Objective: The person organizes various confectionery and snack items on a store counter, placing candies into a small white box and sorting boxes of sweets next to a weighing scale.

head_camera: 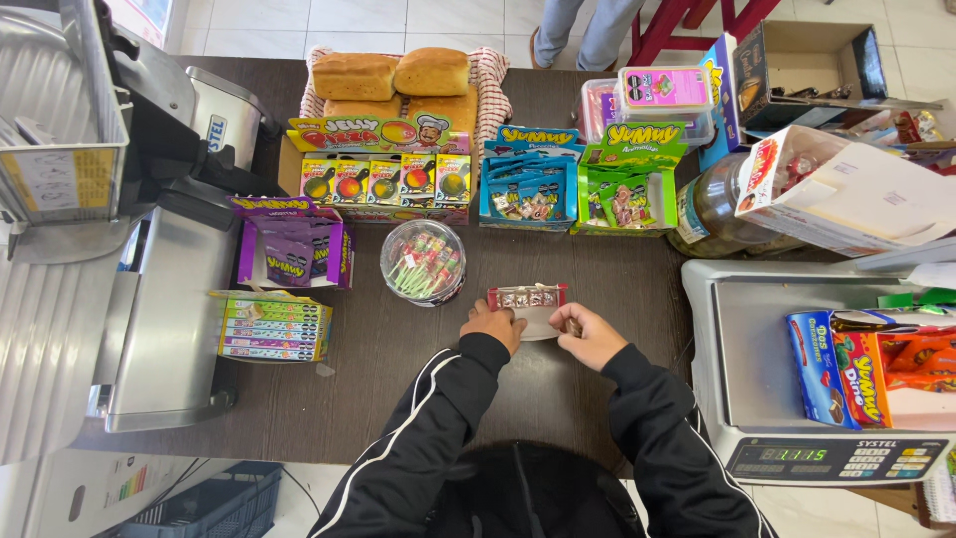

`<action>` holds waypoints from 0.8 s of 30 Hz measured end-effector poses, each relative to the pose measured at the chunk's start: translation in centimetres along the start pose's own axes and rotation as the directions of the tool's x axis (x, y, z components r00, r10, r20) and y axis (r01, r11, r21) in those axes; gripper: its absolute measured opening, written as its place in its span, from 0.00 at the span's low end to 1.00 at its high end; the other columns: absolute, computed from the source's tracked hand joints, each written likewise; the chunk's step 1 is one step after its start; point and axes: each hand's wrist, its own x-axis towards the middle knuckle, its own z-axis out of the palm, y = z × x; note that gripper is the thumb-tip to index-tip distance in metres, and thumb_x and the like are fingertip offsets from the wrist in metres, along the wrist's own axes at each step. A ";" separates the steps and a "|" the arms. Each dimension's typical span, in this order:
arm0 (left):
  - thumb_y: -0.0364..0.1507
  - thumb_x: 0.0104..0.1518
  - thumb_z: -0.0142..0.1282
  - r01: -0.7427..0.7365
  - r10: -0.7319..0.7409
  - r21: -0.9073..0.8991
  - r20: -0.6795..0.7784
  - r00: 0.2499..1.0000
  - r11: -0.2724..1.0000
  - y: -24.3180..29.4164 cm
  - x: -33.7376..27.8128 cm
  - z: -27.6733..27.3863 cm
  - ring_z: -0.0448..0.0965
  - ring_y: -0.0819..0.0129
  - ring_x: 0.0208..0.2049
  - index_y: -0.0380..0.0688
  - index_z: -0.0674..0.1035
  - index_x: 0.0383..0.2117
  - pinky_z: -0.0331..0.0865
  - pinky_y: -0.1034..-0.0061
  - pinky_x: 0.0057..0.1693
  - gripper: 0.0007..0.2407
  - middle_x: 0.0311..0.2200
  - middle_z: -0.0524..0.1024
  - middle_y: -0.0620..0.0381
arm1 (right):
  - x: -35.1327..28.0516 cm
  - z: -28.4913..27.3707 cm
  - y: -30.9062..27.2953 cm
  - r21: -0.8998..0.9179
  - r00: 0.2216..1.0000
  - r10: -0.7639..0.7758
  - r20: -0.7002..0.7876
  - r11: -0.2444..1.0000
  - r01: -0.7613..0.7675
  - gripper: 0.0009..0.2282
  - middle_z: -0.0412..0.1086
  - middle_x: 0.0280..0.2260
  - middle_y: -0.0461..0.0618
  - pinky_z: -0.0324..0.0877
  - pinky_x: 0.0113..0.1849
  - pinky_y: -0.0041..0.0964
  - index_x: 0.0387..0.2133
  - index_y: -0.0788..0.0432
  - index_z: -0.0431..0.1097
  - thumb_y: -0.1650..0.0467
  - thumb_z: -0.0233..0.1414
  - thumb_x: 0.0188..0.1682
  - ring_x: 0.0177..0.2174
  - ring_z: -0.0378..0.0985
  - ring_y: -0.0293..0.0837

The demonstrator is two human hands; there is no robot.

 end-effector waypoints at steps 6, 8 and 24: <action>0.58 0.79 0.59 0.030 -0.029 -0.003 0.086 0.996 1.000 0.4 -0.4 -1.1 0.79 0.38 0.74 0.80 0.90 0.70 0.85 0.40 0.71 0.20 0.71 0.69 0.45 | -2.1 -1.1 -1.4 0.147 0.999 0.035 -0.030 0.989 -0.030 0.23 0.76 0.59 0.68 0.93 0.55 0.49 0.65 0.68 0.83 0.83 0.56 0.55 0.54 0.89 0.58; 0.55 0.80 0.59 0.029 -0.027 -0.020 0.100 0.995 0.999 0.4 -1.1 -2.2 0.75 0.36 0.77 0.81 0.87 0.75 0.84 0.39 0.73 0.20 0.75 0.65 0.42 | -2.6 -1.3 -1.6 0.174 0.999 0.029 -0.038 0.984 -0.022 0.25 0.72 0.60 0.68 0.94 0.53 0.49 0.67 0.70 0.83 0.84 0.56 0.55 0.54 0.90 0.59; 0.37 0.73 0.73 0.112 -0.217 -0.637 -0.088 0.972 0.762 -3.2 -6.5 -3.0 0.96 0.58 0.63 0.69 0.83 0.53 0.88 0.60 0.69 0.10 0.59 0.96 0.62 | 11.6 10.3 3.4 -0.609 0.992 -0.113 0.061 0.783 0.127 0.18 0.89 0.64 0.44 0.87 0.65 0.56 0.67 0.35 0.83 0.62 0.64 0.63 0.63 0.93 0.55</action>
